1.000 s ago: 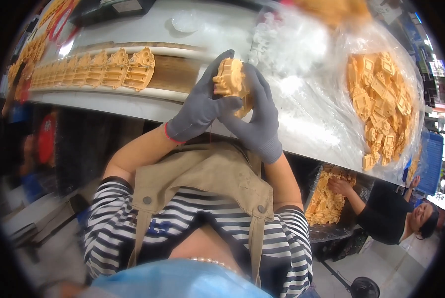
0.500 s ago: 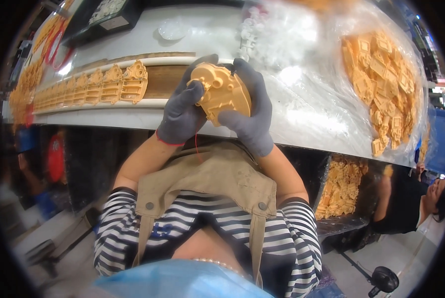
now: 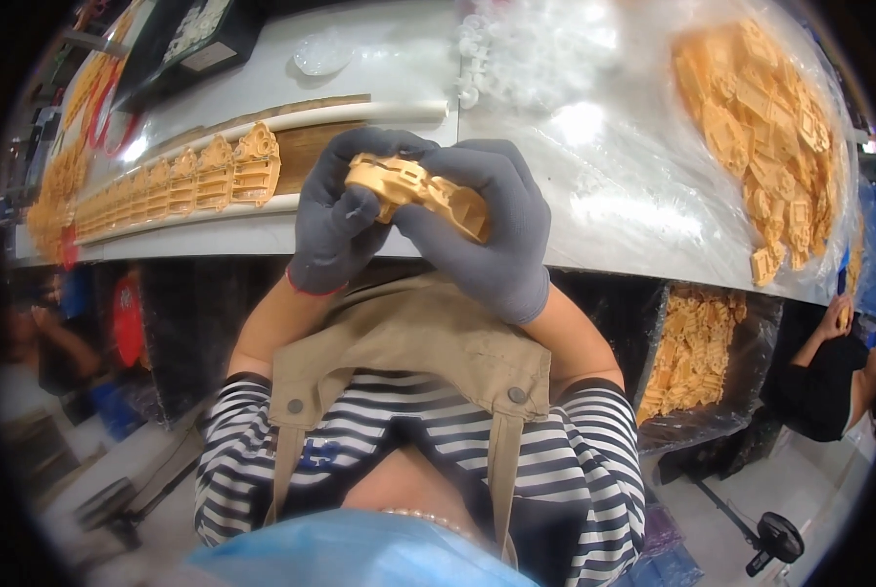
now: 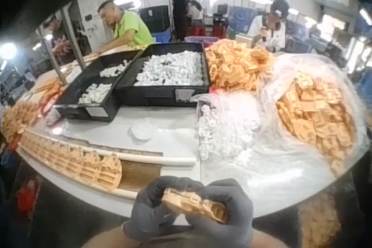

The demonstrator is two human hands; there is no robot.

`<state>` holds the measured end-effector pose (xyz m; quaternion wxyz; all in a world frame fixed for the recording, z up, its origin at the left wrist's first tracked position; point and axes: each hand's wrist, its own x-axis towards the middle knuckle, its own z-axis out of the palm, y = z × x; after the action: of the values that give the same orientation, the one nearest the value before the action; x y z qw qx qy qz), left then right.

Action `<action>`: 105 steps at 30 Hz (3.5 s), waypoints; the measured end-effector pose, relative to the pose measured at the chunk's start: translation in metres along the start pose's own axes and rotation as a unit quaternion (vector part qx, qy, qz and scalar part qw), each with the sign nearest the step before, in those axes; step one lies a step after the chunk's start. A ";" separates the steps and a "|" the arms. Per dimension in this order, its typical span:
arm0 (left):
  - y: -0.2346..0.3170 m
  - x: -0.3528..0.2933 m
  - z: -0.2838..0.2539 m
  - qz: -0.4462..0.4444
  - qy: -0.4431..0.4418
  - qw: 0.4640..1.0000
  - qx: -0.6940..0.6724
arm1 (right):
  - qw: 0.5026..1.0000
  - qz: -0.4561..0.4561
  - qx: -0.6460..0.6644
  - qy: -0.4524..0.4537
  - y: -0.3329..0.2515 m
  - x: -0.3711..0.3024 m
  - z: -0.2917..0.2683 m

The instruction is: The person assembles small plastic parts into larger toy modules by hand.

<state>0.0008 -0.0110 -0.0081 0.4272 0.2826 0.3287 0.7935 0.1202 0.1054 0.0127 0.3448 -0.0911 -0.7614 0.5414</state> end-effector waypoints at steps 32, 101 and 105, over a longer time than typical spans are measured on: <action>-0.014 0.002 0.013 0.099 0.021 0.911 0.399 | 0.982 0.029 0.055 0.178 0.027 0.014 0.004; -0.016 0.011 -0.029 -0.022 0.026 0.973 -0.229 | 0.941 0.324 0.084 -0.055 0.016 0.033 0.010; -0.016 0.010 -0.032 -0.038 0.006 0.968 -0.250 | 0.922 0.354 0.150 -0.038 0.010 0.037 0.008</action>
<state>-0.0199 -0.0047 -0.0384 0.5120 0.1496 0.1330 0.8354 0.0857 0.1221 0.0183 0.1108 -0.2809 -0.6018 0.7394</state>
